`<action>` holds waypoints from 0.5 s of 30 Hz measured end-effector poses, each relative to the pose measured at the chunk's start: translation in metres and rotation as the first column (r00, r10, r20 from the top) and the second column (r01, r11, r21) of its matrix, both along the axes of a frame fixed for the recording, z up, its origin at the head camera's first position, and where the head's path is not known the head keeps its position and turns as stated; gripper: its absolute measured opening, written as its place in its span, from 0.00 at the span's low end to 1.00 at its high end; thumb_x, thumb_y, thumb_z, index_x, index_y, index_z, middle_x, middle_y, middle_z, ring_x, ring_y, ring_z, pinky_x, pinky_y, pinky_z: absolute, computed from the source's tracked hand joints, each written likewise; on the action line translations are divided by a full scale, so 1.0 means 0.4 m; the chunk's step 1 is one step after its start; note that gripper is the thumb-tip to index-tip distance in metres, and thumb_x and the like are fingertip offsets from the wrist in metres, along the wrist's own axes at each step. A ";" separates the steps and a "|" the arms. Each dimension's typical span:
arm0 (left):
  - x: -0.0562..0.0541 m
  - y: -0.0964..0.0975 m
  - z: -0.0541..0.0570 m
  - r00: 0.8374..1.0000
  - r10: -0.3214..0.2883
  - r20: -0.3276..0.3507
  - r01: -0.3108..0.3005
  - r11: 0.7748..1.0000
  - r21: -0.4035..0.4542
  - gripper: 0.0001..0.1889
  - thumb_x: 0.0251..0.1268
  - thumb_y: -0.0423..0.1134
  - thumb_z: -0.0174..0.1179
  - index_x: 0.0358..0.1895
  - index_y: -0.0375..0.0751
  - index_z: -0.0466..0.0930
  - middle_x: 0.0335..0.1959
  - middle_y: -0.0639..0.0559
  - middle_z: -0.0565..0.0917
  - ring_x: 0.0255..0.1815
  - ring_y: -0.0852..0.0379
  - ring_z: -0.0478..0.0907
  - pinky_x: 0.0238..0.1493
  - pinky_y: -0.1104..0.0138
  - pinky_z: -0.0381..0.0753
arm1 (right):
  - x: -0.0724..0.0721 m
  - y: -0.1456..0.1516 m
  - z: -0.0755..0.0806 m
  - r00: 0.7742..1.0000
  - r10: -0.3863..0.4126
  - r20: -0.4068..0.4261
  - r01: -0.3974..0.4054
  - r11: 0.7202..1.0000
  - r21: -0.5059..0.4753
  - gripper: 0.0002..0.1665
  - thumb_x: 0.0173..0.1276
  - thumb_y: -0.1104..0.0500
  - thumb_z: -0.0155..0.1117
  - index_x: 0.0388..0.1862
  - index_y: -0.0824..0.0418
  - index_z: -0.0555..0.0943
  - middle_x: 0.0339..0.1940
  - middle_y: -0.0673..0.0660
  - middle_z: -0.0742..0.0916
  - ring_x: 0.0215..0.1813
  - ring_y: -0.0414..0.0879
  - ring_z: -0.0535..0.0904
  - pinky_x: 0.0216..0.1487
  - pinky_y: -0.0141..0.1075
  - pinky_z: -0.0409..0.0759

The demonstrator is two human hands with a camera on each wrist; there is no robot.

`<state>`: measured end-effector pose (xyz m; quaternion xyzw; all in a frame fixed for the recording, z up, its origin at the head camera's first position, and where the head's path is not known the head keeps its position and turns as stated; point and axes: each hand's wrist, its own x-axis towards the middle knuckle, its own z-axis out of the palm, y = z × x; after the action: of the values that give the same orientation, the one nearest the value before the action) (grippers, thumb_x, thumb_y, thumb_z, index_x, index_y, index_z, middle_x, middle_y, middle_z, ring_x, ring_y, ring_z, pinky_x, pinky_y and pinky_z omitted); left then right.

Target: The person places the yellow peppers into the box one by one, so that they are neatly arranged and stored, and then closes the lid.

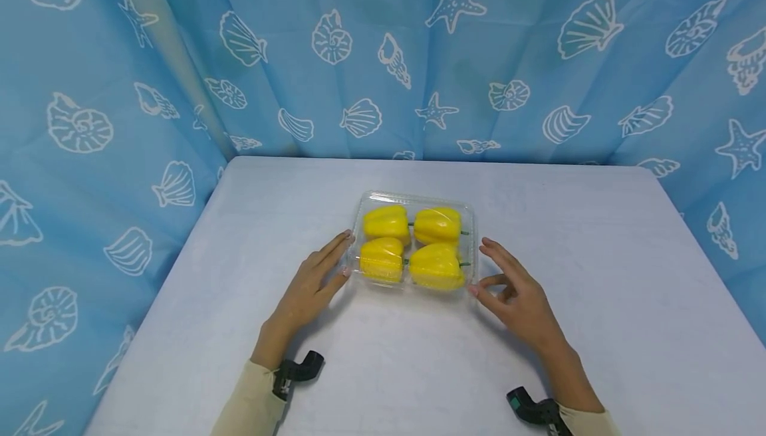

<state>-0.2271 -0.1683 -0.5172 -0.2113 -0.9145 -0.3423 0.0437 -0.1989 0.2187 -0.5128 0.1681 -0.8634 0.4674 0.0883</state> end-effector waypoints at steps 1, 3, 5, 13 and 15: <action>0.000 0.000 0.000 1.000 0.000 0.001 0.000 1.000 0.001 0.30 0.79 0.55 0.45 0.80 0.66 0.53 0.80 0.69 0.51 0.77 0.54 0.56 0.72 0.45 0.57 | 0.000 0.002 -0.001 1.000 0.003 -0.026 -0.002 1.000 0.017 0.44 0.64 0.62 0.74 0.77 0.48 0.67 0.79 0.46 0.65 0.44 0.42 0.84 0.33 0.29 0.80; 0.000 0.001 0.001 1.000 0.001 0.001 -0.001 1.000 0.001 0.30 0.79 0.55 0.45 0.80 0.66 0.53 0.80 0.68 0.51 0.77 0.54 0.56 0.72 0.45 0.56 | 0.001 0.006 -0.003 0.998 0.016 -0.061 -0.014 0.999 0.036 0.41 0.64 0.63 0.73 0.75 0.49 0.70 0.78 0.47 0.67 0.45 0.43 0.85 0.32 0.29 0.79; 0.001 0.001 0.003 1.000 0.002 0.001 -0.002 1.000 0.000 0.30 0.79 0.55 0.45 0.80 0.66 0.53 0.80 0.68 0.52 0.77 0.54 0.56 0.72 0.45 0.56 | 0.002 0.007 -0.003 0.996 0.042 -0.081 -0.039 0.999 0.037 0.41 0.64 0.64 0.73 0.75 0.51 0.70 0.77 0.49 0.68 0.46 0.43 0.85 0.30 0.30 0.79; 0.001 -0.001 0.005 1.000 0.000 -0.001 0.000 1.000 -0.016 0.32 0.78 0.55 0.47 0.80 0.65 0.51 0.80 0.67 0.51 0.75 0.52 0.60 0.71 0.46 0.59 | 0.009 -0.003 0.012 0.996 0.048 -0.080 -0.045 0.998 0.039 0.40 0.63 0.67 0.72 0.74 0.56 0.71 0.75 0.53 0.72 0.45 0.46 0.85 0.33 0.32 0.81; 0.000 -0.002 0.004 1.000 -0.003 -0.005 0.003 1.000 -0.015 0.33 0.77 0.54 0.49 0.81 0.63 0.50 0.81 0.64 0.52 0.73 0.50 0.62 0.70 0.46 0.60 | 0.015 -0.011 0.028 0.997 0.039 -0.072 -0.036 0.999 0.036 0.38 0.63 0.68 0.72 0.72 0.59 0.72 0.74 0.55 0.72 0.45 0.49 0.85 0.37 0.35 0.83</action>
<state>-0.2272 -0.1691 -0.5158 -0.2140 -0.9165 -0.3352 0.0437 -0.1930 0.2145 -0.5018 0.2028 -0.8642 0.4475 0.1082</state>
